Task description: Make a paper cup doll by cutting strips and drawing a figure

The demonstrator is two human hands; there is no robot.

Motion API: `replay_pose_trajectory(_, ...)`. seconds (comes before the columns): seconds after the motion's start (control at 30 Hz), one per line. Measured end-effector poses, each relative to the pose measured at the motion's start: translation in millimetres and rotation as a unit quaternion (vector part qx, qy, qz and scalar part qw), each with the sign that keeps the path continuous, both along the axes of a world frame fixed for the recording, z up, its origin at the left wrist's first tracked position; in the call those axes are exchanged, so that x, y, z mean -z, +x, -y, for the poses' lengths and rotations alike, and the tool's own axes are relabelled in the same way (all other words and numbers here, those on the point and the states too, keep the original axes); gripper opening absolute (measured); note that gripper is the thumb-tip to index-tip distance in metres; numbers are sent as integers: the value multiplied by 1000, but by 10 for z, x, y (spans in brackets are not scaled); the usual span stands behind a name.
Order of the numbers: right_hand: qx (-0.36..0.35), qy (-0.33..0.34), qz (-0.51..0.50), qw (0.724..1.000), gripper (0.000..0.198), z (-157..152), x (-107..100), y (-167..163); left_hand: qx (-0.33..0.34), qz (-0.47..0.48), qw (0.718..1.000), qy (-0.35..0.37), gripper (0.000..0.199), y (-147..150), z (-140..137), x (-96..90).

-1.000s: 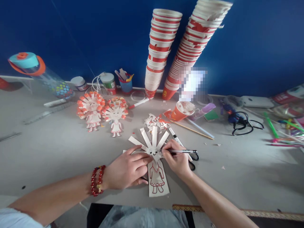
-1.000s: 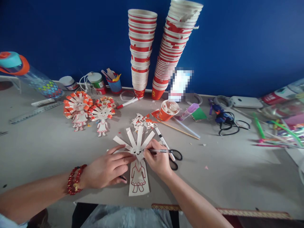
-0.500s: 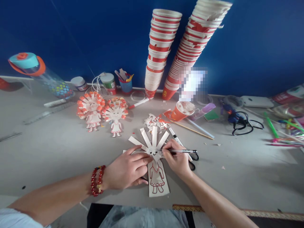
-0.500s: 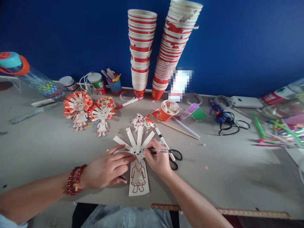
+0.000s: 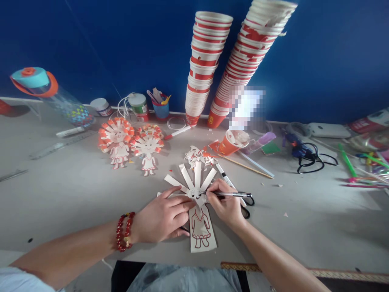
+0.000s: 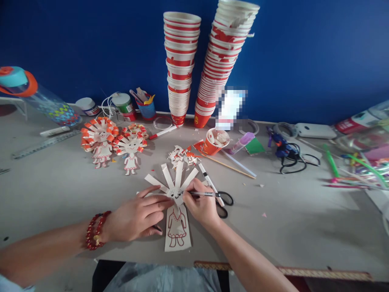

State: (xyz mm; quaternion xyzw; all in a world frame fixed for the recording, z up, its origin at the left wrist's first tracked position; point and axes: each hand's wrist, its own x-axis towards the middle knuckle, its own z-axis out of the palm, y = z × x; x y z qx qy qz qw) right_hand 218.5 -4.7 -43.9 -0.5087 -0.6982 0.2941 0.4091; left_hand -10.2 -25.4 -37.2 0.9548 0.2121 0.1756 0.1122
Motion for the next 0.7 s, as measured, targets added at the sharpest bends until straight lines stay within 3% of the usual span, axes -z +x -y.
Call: replay_pose_trajectory(0.7, 2, -5, 5, 1000, 13, -3, -27, -9, 1, 6, 1000, -5, 36, 3, 3, -14)
